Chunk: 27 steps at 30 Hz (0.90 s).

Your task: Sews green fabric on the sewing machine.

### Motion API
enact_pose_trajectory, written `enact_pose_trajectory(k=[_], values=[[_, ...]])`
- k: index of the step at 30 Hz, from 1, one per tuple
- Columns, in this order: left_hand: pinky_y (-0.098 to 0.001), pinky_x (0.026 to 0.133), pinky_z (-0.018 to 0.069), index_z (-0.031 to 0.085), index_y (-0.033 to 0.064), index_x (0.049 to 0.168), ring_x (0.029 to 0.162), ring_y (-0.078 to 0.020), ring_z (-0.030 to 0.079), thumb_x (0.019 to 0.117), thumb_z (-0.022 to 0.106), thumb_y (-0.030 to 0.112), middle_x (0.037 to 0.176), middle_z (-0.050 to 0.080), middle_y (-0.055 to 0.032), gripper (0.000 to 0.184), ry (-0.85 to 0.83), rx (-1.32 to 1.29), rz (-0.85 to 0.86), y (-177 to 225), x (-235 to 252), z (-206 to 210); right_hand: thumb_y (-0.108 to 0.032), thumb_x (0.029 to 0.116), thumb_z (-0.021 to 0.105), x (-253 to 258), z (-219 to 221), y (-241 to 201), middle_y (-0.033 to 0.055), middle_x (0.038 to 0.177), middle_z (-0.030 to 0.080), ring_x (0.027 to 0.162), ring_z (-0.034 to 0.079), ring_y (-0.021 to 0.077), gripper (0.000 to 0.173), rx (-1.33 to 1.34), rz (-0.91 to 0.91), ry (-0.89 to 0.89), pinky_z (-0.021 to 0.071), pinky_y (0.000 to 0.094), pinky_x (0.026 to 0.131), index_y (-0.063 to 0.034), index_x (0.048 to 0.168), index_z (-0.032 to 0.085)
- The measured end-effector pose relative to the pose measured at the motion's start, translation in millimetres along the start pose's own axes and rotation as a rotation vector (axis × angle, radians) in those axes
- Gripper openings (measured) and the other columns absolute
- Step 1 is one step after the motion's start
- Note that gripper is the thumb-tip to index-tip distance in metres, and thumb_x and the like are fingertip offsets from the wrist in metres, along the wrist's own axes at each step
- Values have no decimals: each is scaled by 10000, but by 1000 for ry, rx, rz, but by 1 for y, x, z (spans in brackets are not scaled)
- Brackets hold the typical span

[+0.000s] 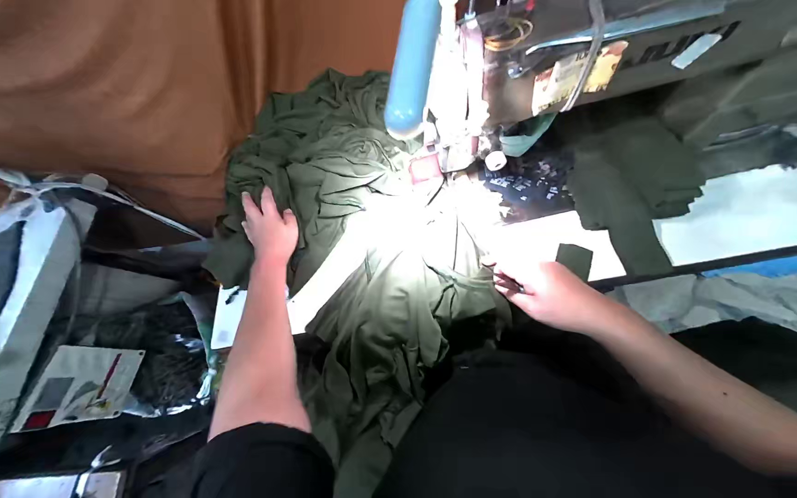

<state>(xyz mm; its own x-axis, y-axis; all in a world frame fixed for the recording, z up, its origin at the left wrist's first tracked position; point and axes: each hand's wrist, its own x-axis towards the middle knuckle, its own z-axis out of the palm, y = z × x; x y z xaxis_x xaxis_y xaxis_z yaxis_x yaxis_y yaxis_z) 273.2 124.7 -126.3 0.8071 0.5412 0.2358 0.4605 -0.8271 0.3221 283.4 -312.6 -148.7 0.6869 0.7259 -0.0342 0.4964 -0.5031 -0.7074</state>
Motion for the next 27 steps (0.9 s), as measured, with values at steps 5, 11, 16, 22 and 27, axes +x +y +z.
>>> enact_pose_trajectory(k=[5, 11, 16, 22, 27], values=[[-544, 1171, 358, 366, -94, 1512, 1415, -430, 430, 1028, 541, 273, 1515, 411, -353, 632, 182, -301, 83, -27, -92, -33, -5, 932, 654, -9, 2, 6, 180, 982, 663, 854, 659, 287, 77, 52, -48, 149, 552, 480, 765, 39, 992, 677], [-573, 925, 506, 651, -109, 1193, 1017, -375, 672, 1057, 514, 365, 1105, 684, -288, 513, -551, -177, -348, -42, -227, -65, -62, 972, 589, -7, 0, 13, 181, 999, 722, 902, 701, 309, 299, 39, -170, 62, 551, 522, 817, 24, 1245, 674], [-489, 1120, 436, 501, -86, 1399, 1299, -318, 565, 919, 719, 203, 1362, 582, -276, 601, -669, -383, -375, -16, -271, 17, -60, 1008, 557, -1, -11, -5, 187, 964, 712, 909, 704, 358, 204, -99, -134, -116, 534, 572, 788, 13, 1161, 670], [-481, 783, 567, 660, -28, 1145, 846, -183, 674, 866, 686, 183, 968, 698, -144, 350, -391, -279, -191, -25, -221, -104, -41, 995, 565, -8, -19, -13, 175, 941, 698, 904, 689, 354, 194, -138, -17, -162, 524, 568, 788, -10, 1161, 660], [-754, 746, 441, 609, -91, 1112, 931, -550, 631, 913, 586, 394, 1010, 632, -382, 525, -42, 154, 179, -13, -111, -176, -43, 992, 557, 0, -1, -40, 212, 1090, 693, 1023, 679, 392, 295, -171, -51, -201, 516, 590, 851, 5, 1274, 631]])
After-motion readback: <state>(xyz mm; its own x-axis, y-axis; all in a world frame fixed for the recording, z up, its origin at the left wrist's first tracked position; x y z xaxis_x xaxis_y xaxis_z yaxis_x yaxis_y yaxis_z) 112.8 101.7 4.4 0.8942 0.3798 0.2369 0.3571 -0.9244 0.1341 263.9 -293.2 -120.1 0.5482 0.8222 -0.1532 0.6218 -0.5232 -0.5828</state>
